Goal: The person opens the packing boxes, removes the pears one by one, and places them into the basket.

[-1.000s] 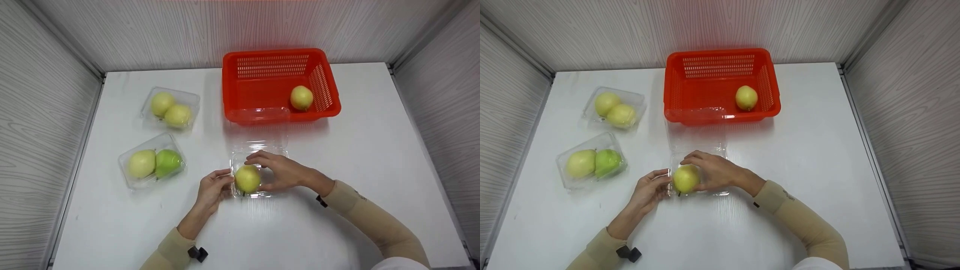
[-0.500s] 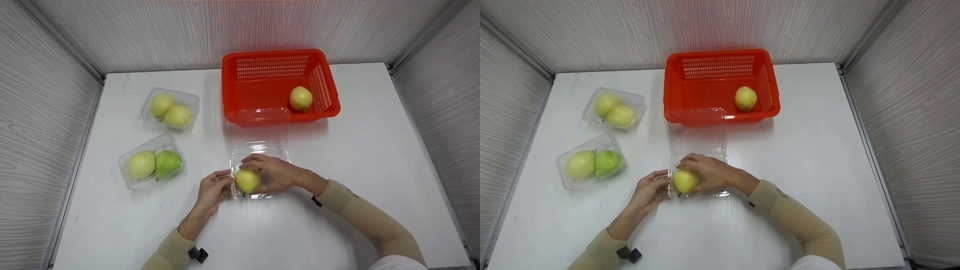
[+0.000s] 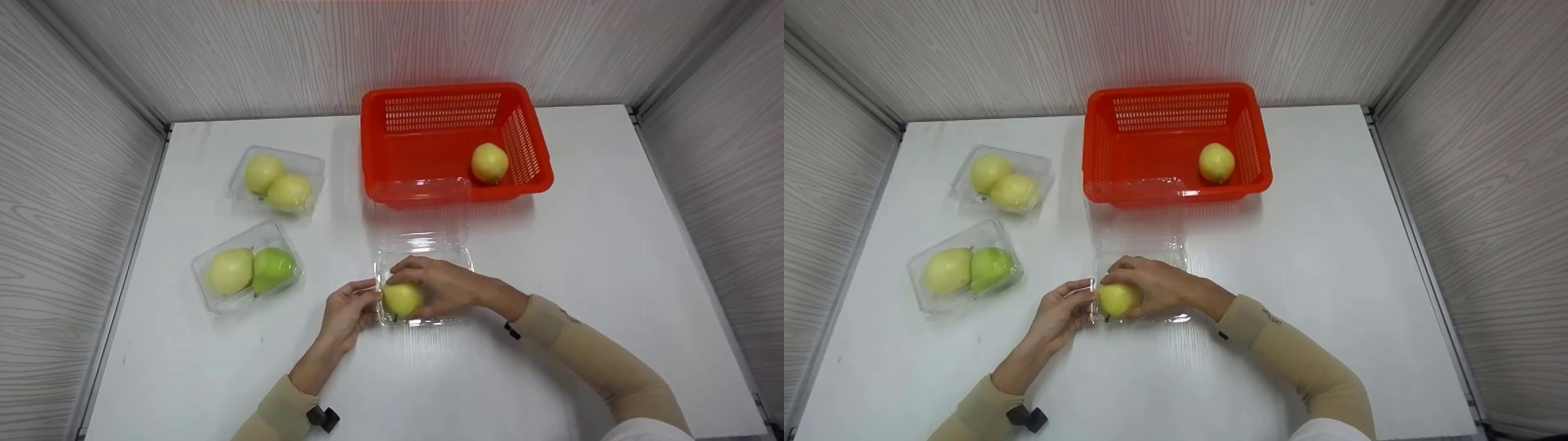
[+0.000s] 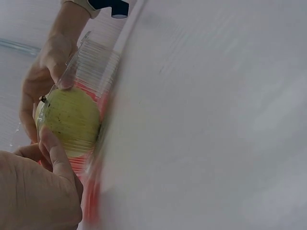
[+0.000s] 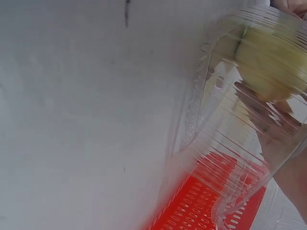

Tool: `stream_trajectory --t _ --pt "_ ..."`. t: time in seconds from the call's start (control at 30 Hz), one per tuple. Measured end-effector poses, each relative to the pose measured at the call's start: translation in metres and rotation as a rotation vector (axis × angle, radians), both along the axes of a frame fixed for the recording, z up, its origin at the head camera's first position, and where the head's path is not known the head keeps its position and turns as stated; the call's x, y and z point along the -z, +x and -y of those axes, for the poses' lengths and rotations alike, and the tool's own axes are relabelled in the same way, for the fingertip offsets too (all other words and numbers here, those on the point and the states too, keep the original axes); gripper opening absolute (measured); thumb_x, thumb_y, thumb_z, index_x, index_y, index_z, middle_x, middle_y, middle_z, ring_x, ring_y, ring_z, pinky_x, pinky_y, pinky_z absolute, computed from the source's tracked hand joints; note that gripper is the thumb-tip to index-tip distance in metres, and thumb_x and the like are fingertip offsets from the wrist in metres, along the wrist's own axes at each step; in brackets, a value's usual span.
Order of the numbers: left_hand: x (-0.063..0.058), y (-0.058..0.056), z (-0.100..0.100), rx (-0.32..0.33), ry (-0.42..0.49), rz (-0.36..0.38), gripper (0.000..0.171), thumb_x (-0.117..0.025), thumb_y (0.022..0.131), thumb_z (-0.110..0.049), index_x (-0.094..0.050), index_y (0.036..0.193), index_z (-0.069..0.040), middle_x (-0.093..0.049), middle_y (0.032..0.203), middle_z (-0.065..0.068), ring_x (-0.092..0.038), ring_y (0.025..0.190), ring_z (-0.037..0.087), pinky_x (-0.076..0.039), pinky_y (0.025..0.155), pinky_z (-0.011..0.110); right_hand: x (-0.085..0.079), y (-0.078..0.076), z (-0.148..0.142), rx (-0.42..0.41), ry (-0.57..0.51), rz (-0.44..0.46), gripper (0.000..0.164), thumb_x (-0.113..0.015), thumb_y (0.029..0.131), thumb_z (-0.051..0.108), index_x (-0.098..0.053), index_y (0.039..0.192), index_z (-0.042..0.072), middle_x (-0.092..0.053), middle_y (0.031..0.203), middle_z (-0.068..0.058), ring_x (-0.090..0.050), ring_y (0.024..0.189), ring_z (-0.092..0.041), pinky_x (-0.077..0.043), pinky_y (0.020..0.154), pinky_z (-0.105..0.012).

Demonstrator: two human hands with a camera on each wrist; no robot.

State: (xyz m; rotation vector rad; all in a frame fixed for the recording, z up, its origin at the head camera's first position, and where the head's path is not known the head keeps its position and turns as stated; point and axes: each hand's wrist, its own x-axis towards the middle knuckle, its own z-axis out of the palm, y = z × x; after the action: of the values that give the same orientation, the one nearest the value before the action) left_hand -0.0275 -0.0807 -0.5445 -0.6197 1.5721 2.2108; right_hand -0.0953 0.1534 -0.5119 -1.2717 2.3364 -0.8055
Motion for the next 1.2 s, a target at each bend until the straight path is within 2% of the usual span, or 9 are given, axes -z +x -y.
stream_trajectory --t 0.33,0.57,0.9,1.03,1.2 --pt "-0.001 -0.001 -0.002 -0.032 0.036 0.001 0.027 -0.071 0.093 0.002 -0.068 0.120 0.000 -0.076 0.084 -0.003 -0.068 0.064 0.007 -0.057 0.054 0.019 -0.003 -0.002 0.000 0.004 0.022 -0.036 0.060 -0.089 0.084 0.036 -0.066 0.138 0.024 -0.061 0.143 -0.001 -0.061 0.132 -0.023 -0.061 0.105 -0.041" --pt "-0.001 0.000 -0.002 -0.029 0.010 0.002 0.029 -0.072 0.093 -0.001 -0.068 0.122 0.000 -0.076 0.086 -0.002 -0.069 0.068 0.008 -0.057 0.056 0.020 -0.005 -0.001 -0.005 0.014 -0.005 -0.047 0.059 -0.088 0.084 0.037 -0.066 0.138 0.024 -0.062 0.142 -0.002 -0.061 0.134 -0.024 -0.061 0.106 -0.041" --pt "-0.001 -0.001 -0.003 -0.022 0.004 0.010 0.033 -0.072 0.093 -0.001 -0.066 0.125 0.002 -0.076 0.088 -0.001 -0.070 0.069 0.008 -0.059 0.058 0.020 -0.020 -0.002 -0.013 0.055 -0.016 -0.032 0.060 -0.088 0.084 0.033 -0.066 0.139 0.025 -0.062 0.145 -0.003 -0.059 0.137 -0.027 -0.061 0.106 -0.046" --pt "-0.001 -0.001 -0.002 -0.003 -0.003 0.013 0.034 -0.072 0.094 -0.002 -0.065 0.127 0.001 -0.075 0.092 0.000 -0.069 0.070 0.008 -0.059 0.059 0.019 -0.027 -0.003 -0.017 0.054 -0.027 -0.054 0.061 -0.088 0.083 0.030 -0.065 0.139 0.025 -0.062 0.145 -0.003 -0.059 0.137 -0.027 -0.060 0.107 -0.050" --pt "-0.002 -0.002 -0.001 0.007 -0.009 0.007 0.036 -0.071 0.094 -0.002 -0.064 0.129 0.002 -0.076 0.094 0.002 -0.070 0.071 0.008 -0.059 0.060 0.018 -0.036 -0.008 -0.024 0.043 -0.064 -0.103 0.061 -0.090 0.082 0.029 -0.066 0.138 0.023 -0.063 0.143 -0.005 -0.061 0.135 -0.027 -0.060 0.107 -0.049"
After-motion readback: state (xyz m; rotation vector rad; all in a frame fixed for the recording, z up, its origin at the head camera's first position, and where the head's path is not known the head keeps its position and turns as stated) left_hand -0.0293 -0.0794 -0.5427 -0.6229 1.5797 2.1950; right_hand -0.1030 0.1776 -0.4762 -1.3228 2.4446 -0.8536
